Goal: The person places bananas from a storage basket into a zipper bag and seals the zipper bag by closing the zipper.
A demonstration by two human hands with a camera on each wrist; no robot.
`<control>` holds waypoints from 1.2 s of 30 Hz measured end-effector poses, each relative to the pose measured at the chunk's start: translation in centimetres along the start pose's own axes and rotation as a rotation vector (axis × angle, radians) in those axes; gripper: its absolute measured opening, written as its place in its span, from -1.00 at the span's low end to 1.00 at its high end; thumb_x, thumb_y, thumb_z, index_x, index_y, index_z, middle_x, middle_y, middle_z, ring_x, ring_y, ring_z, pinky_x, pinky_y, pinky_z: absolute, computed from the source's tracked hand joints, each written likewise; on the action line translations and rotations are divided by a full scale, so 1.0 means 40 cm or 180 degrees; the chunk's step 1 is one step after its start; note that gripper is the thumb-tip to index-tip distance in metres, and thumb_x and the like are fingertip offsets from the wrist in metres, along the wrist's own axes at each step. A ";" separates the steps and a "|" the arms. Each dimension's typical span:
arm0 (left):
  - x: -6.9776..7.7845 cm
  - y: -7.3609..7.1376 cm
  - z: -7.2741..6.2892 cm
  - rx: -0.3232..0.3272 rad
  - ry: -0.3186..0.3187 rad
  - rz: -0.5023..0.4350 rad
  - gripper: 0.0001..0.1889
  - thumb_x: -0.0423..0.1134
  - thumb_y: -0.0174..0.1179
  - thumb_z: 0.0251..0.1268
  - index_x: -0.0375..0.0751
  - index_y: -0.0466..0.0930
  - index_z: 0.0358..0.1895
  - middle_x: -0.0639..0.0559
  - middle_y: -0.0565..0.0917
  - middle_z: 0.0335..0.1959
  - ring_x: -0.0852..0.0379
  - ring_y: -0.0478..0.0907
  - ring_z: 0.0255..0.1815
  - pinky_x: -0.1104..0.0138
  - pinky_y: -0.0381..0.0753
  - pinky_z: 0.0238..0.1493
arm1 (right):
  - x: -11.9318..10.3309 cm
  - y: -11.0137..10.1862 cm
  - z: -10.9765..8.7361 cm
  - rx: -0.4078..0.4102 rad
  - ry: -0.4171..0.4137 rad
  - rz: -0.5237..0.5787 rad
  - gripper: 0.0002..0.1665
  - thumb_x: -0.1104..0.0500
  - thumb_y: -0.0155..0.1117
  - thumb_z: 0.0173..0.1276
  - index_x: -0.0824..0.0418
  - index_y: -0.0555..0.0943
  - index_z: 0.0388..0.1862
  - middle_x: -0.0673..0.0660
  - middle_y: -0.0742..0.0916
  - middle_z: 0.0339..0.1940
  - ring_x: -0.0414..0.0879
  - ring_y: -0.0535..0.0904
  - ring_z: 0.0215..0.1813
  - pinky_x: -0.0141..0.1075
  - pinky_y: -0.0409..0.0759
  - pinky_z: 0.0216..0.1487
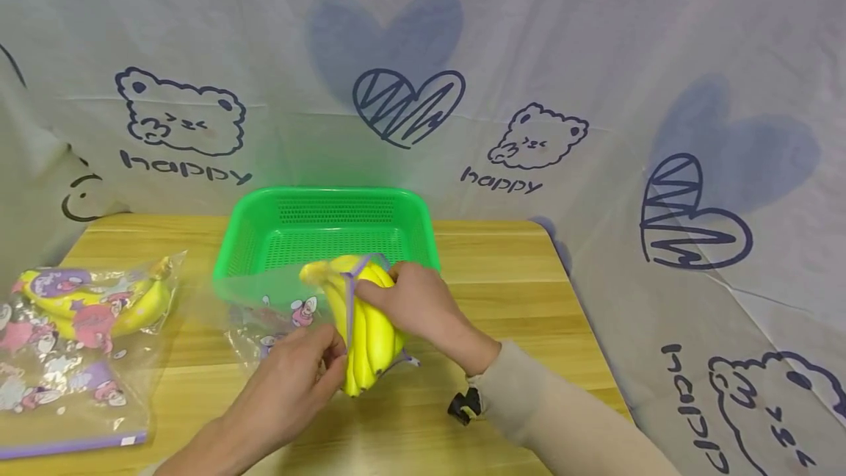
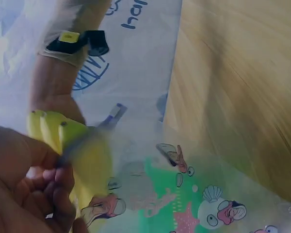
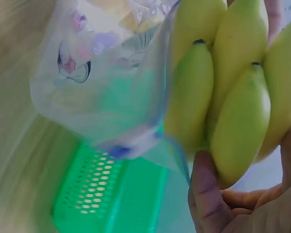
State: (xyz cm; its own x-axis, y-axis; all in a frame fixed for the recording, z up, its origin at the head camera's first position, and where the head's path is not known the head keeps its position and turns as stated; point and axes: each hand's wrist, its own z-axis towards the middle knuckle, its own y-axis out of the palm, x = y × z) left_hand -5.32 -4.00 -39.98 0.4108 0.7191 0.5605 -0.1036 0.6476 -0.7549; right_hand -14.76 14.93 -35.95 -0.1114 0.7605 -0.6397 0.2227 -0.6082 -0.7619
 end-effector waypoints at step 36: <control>-0.048 -0.053 0.030 -0.0331 -0.0491 0.0954 -0.72 -0.14 0.25 0.26 0.05 0.39 -0.58 0.19 0.44 -0.67 0.08 0.46 -0.47 0.04 0.45 -0.27 | -0.035 0.209 -0.026 0.0292 -0.1173 -0.2953 -0.39 -0.31 0.35 0.33 0.24 0.53 -0.27 0.04 0.57 -0.52 -0.15 0.54 -0.48 -0.31 0.55 -0.51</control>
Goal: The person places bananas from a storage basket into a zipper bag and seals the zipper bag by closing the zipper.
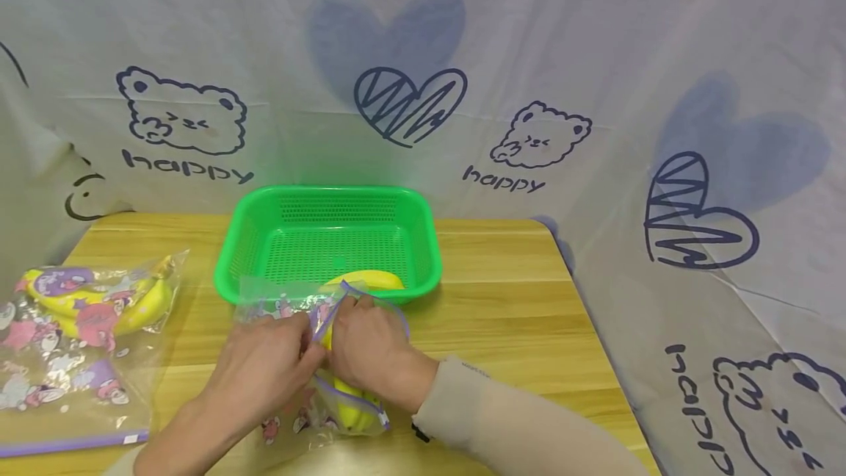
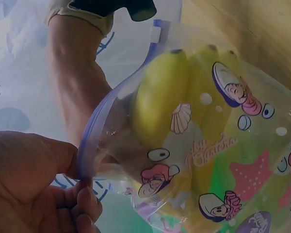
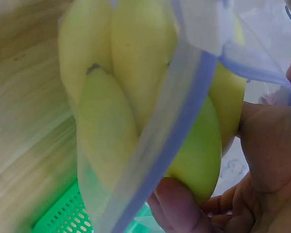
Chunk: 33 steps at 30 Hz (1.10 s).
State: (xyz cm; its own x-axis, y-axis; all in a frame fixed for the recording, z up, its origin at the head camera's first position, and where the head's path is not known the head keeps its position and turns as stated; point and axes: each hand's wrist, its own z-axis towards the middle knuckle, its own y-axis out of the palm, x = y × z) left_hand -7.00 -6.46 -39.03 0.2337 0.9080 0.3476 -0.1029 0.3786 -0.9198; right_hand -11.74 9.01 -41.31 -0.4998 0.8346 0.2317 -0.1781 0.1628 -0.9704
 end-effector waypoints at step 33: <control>-0.053 0.015 -0.020 -0.0495 -0.0151 -0.0058 -0.64 -0.19 0.13 0.43 0.03 0.36 -0.62 0.14 0.37 -0.71 0.12 0.33 -0.57 0.14 0.27 -0.29 | 0.138 0.143 -0.065 -0.1230 0.0613 0.2360 -0.47 -0.22 0.43 0.37 0.26 0.65 -0.32 0.04 0.68 -0.52 -0.14 0.50 -0.51 -0.27 0.49 -0.47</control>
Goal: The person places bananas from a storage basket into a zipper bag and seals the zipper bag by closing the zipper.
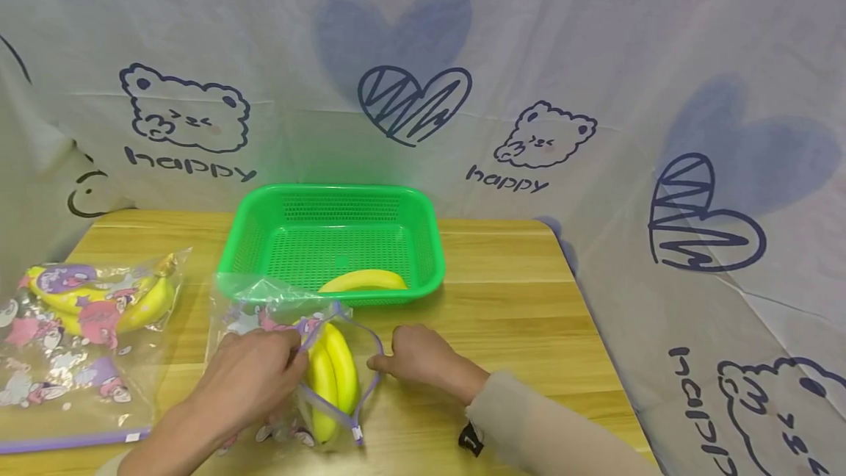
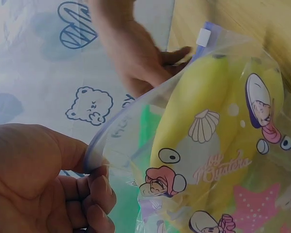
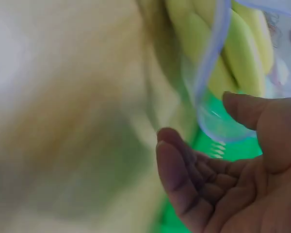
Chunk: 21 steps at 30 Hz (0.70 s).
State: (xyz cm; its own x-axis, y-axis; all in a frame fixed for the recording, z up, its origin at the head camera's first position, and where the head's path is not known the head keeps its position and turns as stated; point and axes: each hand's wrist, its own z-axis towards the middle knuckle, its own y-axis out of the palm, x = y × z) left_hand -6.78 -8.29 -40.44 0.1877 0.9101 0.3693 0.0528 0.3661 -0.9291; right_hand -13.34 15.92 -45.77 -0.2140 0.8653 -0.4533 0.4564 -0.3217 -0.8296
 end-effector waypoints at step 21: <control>0.019 -0.129 -0.031 0.0585 -0.0023 -0.0102 -0.65 -0.20 0.15 0.32 0.05 0.31 -0.65 0.17 0.33 -0.73 0.16 0.26 -0.61 0.12 0.35 -0.28 | -0.103 -0.183 -0.099 0.0936 -0.0756 0.0991 -0.78 0.25 0.14 0.35 0.10 0.48 -0.53 -0.09 0.47 -0.67 -0.27 0.35 -0.67 -0.40 0.35 -0.54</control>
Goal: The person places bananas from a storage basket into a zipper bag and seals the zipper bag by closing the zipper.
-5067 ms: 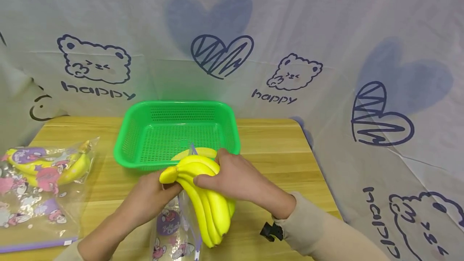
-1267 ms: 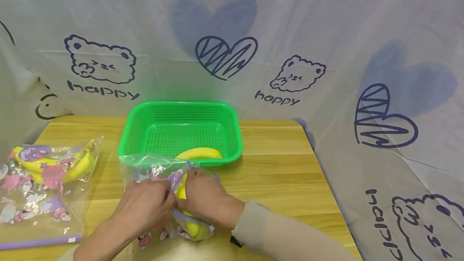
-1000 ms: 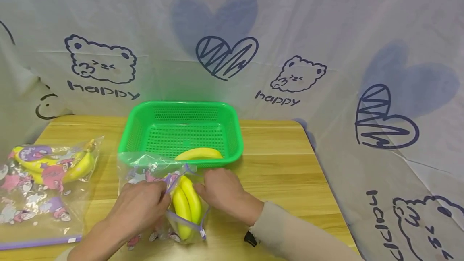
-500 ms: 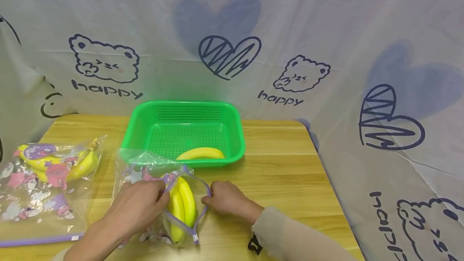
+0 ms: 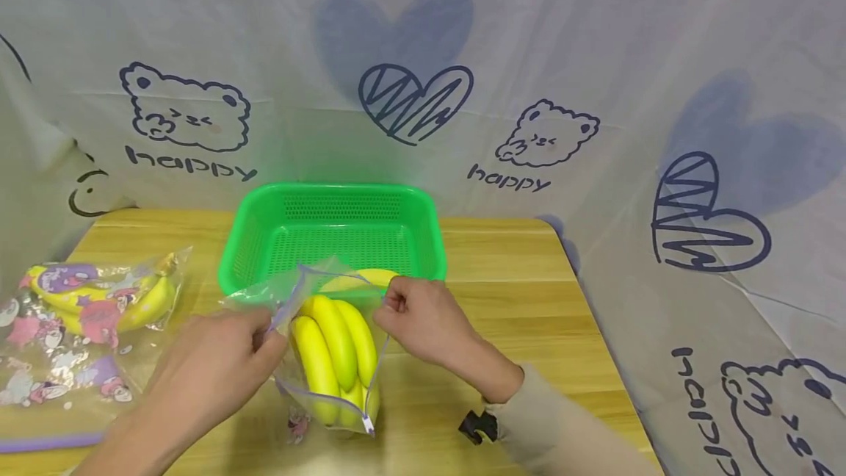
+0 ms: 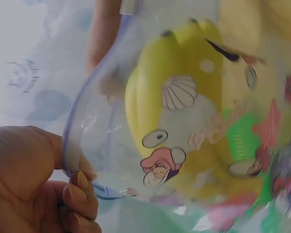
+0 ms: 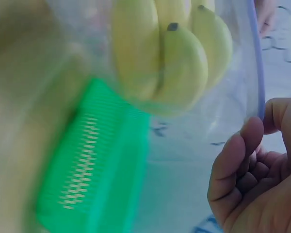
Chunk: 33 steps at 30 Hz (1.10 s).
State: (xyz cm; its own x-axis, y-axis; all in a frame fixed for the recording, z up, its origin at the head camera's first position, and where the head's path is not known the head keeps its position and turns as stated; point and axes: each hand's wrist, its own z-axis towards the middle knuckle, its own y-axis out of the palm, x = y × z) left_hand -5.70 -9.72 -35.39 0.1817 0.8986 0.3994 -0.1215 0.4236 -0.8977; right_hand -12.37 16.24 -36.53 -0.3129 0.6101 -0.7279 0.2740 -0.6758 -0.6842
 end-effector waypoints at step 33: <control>-0.005 -0.048 0.021 0.0339 0.0061 0.0276 -0.91 -0.23 0.32 0.28 -0.04 0.63 -0.39 0.16 0.58 -0.58 0.05 0.43 -0.52 0.09 0.33 -0.33 | -0.043 -0.082 0.037 0.0230 -0.0075 -0.1328 -0.81 0.18 0.21 0.39 0.08 0.47 -0.46 -0.07 0.41 -0.67 -0.20 0.27 -0.61 -0.32 0.24 -0.50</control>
State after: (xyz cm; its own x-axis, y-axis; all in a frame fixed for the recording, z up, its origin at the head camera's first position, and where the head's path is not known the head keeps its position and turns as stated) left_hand -6.31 -10.62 -33.59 0.1846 0.9304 0.3166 -0.2403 0.3551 -0.9034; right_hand -14.07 16.79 -32.97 -0.4045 0.8285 -0.3874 0.0551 -0.4007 -0.9145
